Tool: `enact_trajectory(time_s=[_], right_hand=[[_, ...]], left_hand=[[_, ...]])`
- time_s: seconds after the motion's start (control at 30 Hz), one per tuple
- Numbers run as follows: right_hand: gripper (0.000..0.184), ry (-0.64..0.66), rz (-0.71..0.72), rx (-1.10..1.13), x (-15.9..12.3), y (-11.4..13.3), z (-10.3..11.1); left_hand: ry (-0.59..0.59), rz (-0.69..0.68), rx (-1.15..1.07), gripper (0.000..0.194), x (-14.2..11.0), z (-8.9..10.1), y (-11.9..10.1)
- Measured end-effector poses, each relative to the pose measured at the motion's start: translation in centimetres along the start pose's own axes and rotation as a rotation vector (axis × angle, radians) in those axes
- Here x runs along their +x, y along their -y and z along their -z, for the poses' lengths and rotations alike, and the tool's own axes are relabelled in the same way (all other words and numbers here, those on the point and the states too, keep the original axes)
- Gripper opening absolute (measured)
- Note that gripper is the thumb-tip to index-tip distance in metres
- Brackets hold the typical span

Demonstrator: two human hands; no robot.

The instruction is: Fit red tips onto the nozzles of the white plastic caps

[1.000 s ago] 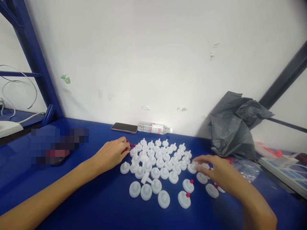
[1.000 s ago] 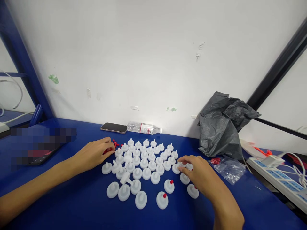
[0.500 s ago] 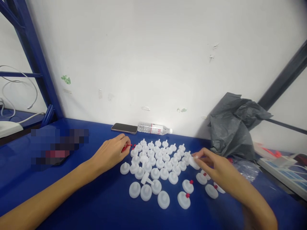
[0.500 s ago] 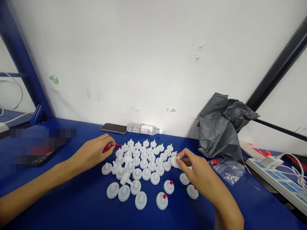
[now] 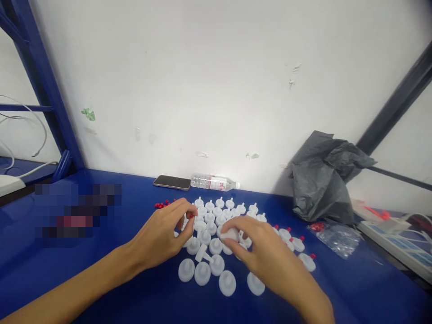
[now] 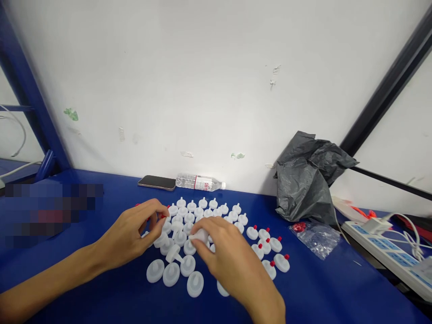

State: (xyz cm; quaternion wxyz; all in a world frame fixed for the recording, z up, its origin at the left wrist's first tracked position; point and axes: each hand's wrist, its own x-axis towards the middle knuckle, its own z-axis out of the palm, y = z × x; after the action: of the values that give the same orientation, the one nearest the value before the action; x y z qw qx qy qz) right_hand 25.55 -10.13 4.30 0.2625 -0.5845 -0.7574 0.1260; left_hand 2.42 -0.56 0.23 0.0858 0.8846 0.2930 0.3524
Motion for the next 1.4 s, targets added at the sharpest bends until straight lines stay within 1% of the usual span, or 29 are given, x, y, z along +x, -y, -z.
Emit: enact_trajectory(time_s=[0.13,0.27,0.5,0.6,0.73,0.93,1.07,1.13,1.23,1.4], right_hand=[[0.013,0.069,0.021,0.015,0.1,0.8,-0.9],[0.011,0.051,0.012,-0.007,0.2,0.8,-0.9],[0.013,0.020,0.001,-0.026,0.3,0.8,-1.2],[0.016,0.014,-0.002,-0.039,0.4,0.7,-1.3],[0.018,0.016,-0.022,-0.026,0.3,0.6,-1.3],[0.025,0.013,-0.031,0.052,0.3,0.5,-1.5],[0.026,0.018,-0.026,0.086,0.3,0.6,-1.4],[0.026,0.017,-0.025,0.087,0.3,0.5,-1.5],[0.028,0.014,-0.025,0.085,0.3,0.5,-1.7],[0.027,0.035,-0.016,0.057,0.3,0.9,-1.9]], left_hand=[[0.026,-0.022,-0.062,0.017,-0.2,-0.2,-0.3],[0.039,-0.040,-0.163,0.020,-0.3,-0.3,-0.7],[0.046,-0.005,-0.338,0.017,-0.7,-0.7,-1.8],[0.037,-0.002,-0.338,0.019,-0.8,-1.0,-2.0],[0.064,-0.059,-0.342,0.018,-0.8,-1.1,-1.9],[-0.001,-0.175,-0.333,0.030,-0.6,-1.3,-1.5],[-0.029,-0.129,-0.303,0.030,-0.7,-1.4,-1.5],[-0.016,-0.111,-0.298,0.026,-0.8,-1.3,-1.6],[0.017,-0.135,-0.313,0.021,-0.7,-1.3,-1.7],[0.022,-0.184,-0.326,0.022,-0.8,-1.4,-1.4]])
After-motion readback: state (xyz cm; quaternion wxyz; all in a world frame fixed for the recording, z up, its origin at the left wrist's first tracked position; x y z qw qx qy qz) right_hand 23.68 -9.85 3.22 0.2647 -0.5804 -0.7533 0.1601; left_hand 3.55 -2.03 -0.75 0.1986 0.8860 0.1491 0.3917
